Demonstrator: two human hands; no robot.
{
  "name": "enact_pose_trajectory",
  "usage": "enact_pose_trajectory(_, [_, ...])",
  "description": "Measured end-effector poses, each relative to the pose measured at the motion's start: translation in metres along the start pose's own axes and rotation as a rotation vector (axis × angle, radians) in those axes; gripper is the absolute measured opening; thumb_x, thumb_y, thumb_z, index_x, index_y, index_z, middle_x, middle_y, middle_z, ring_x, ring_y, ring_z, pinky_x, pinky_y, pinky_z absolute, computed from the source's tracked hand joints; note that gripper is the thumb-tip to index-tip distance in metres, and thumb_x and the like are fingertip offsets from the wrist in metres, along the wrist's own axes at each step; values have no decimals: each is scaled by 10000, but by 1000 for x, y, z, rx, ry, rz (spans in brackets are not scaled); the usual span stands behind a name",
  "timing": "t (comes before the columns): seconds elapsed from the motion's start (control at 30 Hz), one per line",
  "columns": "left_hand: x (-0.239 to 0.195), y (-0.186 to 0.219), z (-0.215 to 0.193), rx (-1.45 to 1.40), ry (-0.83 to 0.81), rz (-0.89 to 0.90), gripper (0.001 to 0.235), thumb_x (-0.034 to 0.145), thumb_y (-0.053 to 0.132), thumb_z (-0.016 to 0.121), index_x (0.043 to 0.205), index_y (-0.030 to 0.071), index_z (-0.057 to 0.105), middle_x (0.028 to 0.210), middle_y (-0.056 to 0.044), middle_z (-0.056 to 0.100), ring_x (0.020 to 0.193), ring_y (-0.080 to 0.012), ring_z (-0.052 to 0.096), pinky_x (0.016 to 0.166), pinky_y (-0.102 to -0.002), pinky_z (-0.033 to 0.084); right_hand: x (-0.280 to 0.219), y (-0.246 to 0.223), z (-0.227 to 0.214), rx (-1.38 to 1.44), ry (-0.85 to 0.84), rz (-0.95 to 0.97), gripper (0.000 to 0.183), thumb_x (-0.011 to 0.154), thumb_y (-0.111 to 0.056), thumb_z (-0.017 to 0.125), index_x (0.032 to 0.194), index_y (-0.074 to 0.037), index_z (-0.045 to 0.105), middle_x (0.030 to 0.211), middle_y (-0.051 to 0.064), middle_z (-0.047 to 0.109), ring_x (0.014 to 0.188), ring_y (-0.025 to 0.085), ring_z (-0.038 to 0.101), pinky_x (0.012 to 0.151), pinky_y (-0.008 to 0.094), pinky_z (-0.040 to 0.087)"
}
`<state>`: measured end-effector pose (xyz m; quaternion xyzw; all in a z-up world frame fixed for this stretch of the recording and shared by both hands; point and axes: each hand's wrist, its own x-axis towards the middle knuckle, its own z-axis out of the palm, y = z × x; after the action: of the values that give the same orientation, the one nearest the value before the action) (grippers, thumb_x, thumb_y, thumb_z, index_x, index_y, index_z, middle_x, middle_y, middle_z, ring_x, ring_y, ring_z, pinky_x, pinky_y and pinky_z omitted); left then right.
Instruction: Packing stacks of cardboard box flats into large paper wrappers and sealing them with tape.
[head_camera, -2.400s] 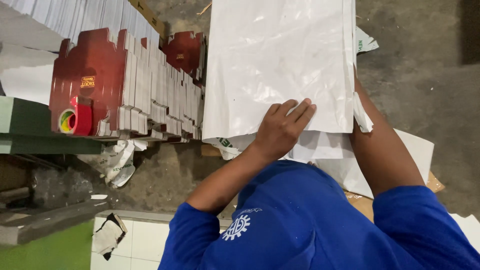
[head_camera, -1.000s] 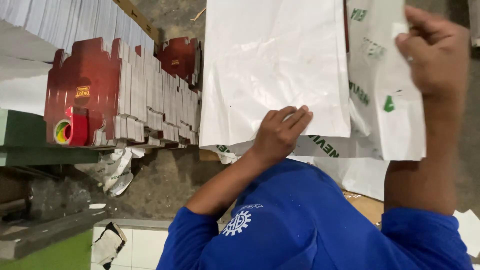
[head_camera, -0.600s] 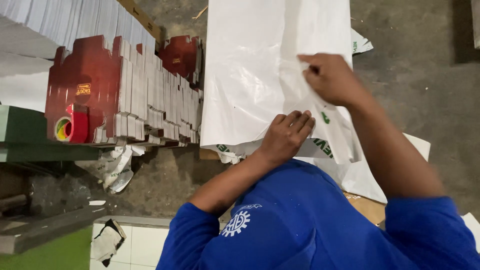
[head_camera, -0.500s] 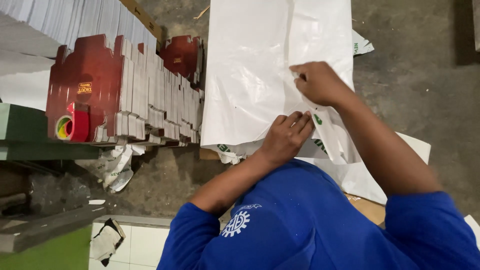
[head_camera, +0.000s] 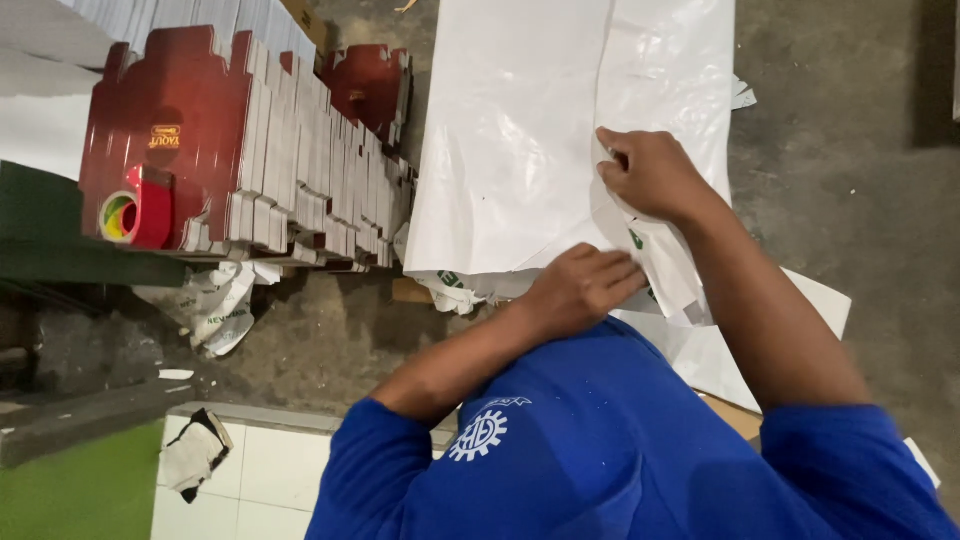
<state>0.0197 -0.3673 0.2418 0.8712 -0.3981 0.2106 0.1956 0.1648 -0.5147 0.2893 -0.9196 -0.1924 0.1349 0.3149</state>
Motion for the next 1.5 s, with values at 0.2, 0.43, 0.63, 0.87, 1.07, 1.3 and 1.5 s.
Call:
enact_pose_trajectory(0.2, [-28, -13, -82, 102, 63, -120, 599, 806, 455, 740, 1273, 88, 665, 1313, -155, 662, 1260, -325, 573, 1069, -522, 413, -7, -5, 0, 23, -21, 60, 620, 901, -180, 711, 1493, -84, 554, 819, 174, 685, 694, 262, 604, 695, 400, 512])
enact_pose_trajectory(0.43, [-93, -49, -89, 264, 17, -379, 375, 884, 52, 677, 1257, 39, 721, 1257, -154, 690, 1205, -322, 621, 1091, -466, 445, -7, -12, 0, -63, -27, 117, 621, 918, -179, 688, 1519, -114, 541, 867, 179, 703, 721, 275, 622, 739, 424, 514])
enact_pose_trajectory(0.63, [-99, -69, -96, 137, 41, -224, 228, 936, 57, 705, 1148, -16, 747, 1146, -128, 739, 1066, -269, 700, 938, -401, 514, -10, -13, 7, -149, 12, 102, 614, 938, -221, 680, 1534, -136, 557, 996, 197, 717, 835, 299, 638, 811, 449, 510])
enact_pose_trajectory(0.87, [-92, -153, -116, -170, 244, -260, 378, 878, 343, 789, 1084, 34, 715, 1128, -123, 721, 1074, -288, 686, 989, -477, 525, -24, -12, -6, 86, -55, 261, 626, 969, -456, 648, 1504, -141, 574, 1148, 143, 724, 1020, 266, 672, 895, 433, 536])
enact_pose_trajectory(1.07, [-102, -302, -29, -715, 461, -1288, 551, 993, 513, 604, 1285, 54, 690, 1183, -131, 724, 1088, -286, 666, 969, -432, 542, -36, 76, -45, 688, 149, -186, 595, 1109, -472, 501, 1468, 0, 549, 1227, 151, 675, 1147, 266, 647, 1043, 446, 517])
enact_pose_trajectory(1.3, [-77, -376, 58, -1689, 151, -1218, 1084, 880, 841, 318, 1620, 50, 323, 1601, -172, 462, 1424, -331, 502, 1137, -448, 446, 61, 236, -7, 1381, 176, 39, 832, 1098, -691, 267, 1505, -7, 508, 1520, 164, 579, 1395, 335, 559, 1171, 528, 434])
enact_pose_trajectory(1.5, [-40, -367, 42, -1949, 190, -931, 1075, 914, 823, 304, 1647, 40, 222, 1632, -210, 390, 1459, -359, 473, 1201, -476, 430, 72, 131, -14, 1487, 93, 83, 955, 967, -747, 323, 1655, -89, 268, 1646, 127, 409, 1438, 291, 491, 1189, 464, 403])
